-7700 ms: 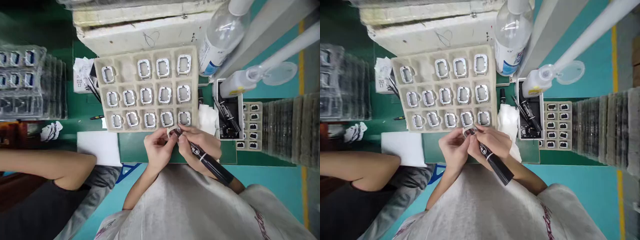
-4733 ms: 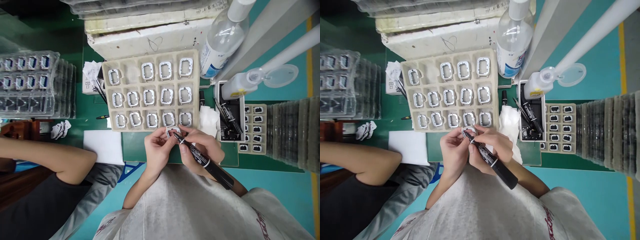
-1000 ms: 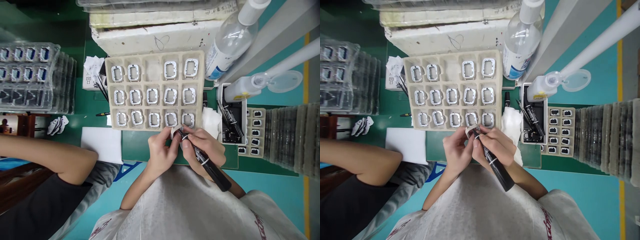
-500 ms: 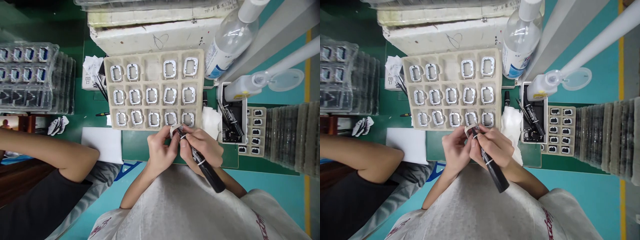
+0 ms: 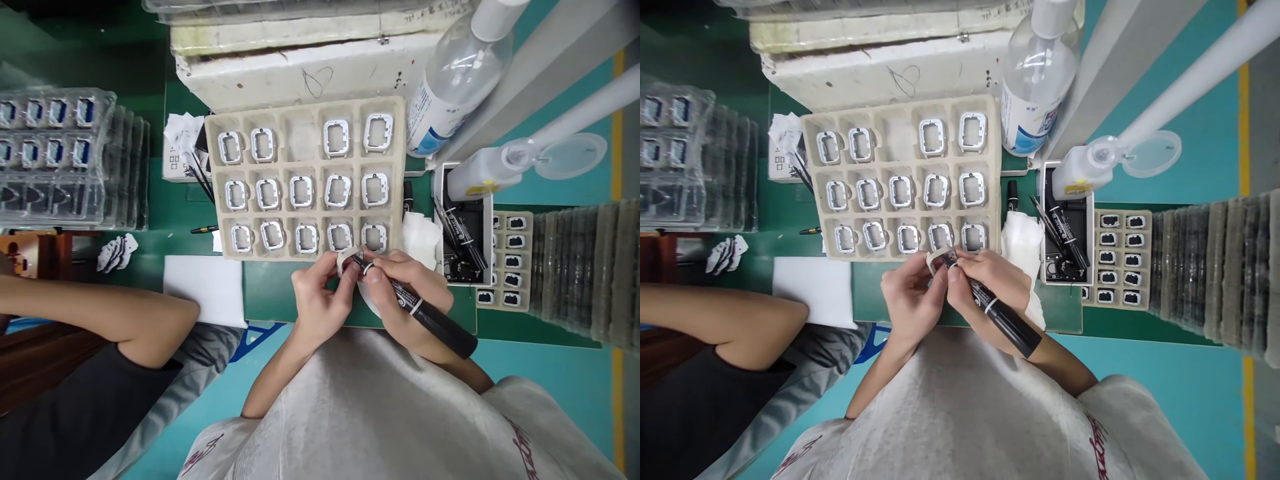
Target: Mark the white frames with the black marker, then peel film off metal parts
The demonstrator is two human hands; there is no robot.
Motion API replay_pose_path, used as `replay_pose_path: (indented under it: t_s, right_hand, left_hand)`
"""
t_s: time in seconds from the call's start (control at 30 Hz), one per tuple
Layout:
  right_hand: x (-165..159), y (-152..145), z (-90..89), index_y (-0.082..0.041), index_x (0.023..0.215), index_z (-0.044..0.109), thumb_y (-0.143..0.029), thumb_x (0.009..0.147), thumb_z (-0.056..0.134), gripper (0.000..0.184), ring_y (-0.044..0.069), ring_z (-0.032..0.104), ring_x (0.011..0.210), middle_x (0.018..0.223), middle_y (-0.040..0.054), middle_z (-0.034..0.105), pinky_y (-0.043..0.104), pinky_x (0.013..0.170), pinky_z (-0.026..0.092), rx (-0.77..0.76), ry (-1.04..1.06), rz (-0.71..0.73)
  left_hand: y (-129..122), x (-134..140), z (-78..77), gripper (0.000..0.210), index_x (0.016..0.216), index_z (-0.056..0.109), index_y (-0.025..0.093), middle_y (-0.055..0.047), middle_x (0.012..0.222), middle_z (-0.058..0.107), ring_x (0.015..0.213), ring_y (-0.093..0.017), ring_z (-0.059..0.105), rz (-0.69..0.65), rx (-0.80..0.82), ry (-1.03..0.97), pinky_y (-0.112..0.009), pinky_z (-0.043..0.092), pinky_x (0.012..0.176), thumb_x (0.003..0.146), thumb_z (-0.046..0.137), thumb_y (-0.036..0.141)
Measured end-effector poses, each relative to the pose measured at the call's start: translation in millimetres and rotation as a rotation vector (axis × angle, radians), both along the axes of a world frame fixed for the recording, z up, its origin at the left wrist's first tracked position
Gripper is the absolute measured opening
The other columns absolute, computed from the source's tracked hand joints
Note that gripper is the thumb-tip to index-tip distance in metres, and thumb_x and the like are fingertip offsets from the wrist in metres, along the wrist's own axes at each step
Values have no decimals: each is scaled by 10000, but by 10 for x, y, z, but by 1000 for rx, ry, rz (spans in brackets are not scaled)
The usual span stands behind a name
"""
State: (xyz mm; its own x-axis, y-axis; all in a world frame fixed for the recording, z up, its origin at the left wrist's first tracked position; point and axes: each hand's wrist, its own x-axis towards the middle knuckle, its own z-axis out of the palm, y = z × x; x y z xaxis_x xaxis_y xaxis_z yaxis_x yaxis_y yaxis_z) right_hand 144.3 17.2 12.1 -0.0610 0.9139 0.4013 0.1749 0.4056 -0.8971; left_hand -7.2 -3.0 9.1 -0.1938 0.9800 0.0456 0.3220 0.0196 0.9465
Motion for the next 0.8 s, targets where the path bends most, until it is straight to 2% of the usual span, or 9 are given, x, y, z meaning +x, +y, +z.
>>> replay_pose_path:
  t_s: [0.13,0.2,0.37,0.53,0.7,0.8]
  right_hand:
    - [-41,52,3,-251,1218,756,-72,923,790,346,274,859,936,948,42,828,429,805,786,265,-129,-43]
    - [-62,67,13,-247,1222,751,-68,923,786,350,266,857,900,927,40,820,410,766,786,315,-146,-40]
    - [-89,48,46,-242,1190,749,-49,951,766,307,251,861,927,971,51,833,373,745,774,228,-99,-87]
    - [-95,49,55,-207,1156,767,-22,930,773,292,256,865,907,934,66,833,370,810,777,276,-113,-75]
    - [-106,50,62,-230,1160,770,-36,930,778,301,262,865,910,962,63,841,374,731,769,243,-81,-100]
    - [-102,48,64,-219,1130,774,-18,916,778,293,264,866,914,958,65,842,388,760,767,227,-59,-87]
  left_hand:
    - [-3,-16,11,251,766,648,230,53,585,526,520,-115,425,7,3,17,-255,385,506,982,756,301]
    - [-1,-19,5,263,758,638,224,57,587,505,524,-109,404,9,7,29,-248,377,506,979,756,303]
    - [4,-9,-24,212,815,693,197,45,623,600,546,-97,484,10,37,33,-209,421,532,994,738,301]
    - [-22,-6,-35,211,817,694,186,47,622,596,541,-90,482,11,29,23,-199,427,529,990,742,297]
    - [-28,-3,-47,200,833,725,185,38,636,631,554,-95,515,22,25,3,-201,450,549,990,749,306]
    - [-6,-8,-40,222,826,751,182,30,629,647,549,-100,524,32,-11,-50,-204,450,543,980,776,341]
